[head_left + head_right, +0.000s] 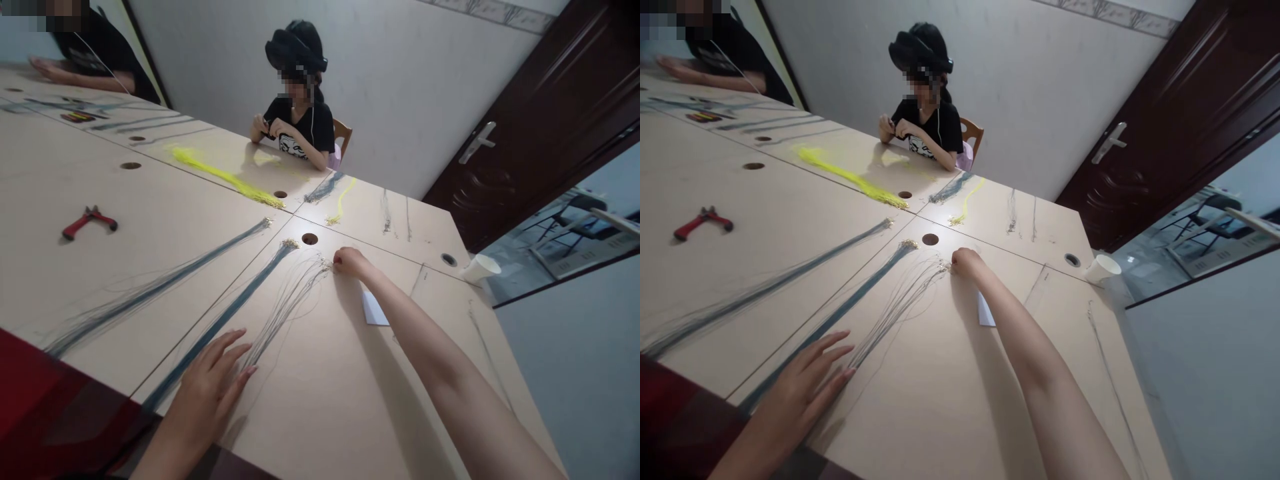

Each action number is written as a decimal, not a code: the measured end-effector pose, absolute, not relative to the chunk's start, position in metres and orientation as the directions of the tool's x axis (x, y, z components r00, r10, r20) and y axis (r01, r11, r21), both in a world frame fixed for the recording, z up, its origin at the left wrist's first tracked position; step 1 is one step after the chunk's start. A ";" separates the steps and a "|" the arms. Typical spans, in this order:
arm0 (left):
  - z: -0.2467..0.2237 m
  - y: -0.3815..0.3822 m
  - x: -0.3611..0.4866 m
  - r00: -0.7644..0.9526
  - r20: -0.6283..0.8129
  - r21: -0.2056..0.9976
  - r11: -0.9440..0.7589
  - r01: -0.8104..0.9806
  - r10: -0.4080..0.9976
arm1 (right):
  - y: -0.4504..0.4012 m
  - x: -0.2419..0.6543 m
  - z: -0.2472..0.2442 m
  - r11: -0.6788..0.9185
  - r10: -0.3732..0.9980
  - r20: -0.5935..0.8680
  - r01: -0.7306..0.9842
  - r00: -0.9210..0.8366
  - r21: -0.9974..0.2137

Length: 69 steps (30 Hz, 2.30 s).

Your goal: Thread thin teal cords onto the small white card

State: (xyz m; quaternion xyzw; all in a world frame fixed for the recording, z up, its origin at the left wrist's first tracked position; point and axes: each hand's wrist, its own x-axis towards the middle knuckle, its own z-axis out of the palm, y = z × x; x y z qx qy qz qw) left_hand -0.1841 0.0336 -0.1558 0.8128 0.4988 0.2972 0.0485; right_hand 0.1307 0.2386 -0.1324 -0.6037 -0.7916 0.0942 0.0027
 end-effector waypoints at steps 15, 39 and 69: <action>-0.158 0.025 -0.186 0.312 0.432 0.385 -0.486 0.785 0.846 | 0.235 0.104 -0.129 0.372 0.924 -0.173 0.906 -0.341 0.201; -0.191 0.009 -0.156 0.422 0.280 0.008 -0.442 0.897 0.862 | 0.282 0.146 -0.109 -0.028 0.998 0.056 0.995 0.033 -0.094; -0.192 0.007 -0.157 0.398 0.273 0.047 -0.425 0.904 0.876 | 0.324 0.255 0.118 -0.437 0.729 0.580 0.899 0.364 -0.015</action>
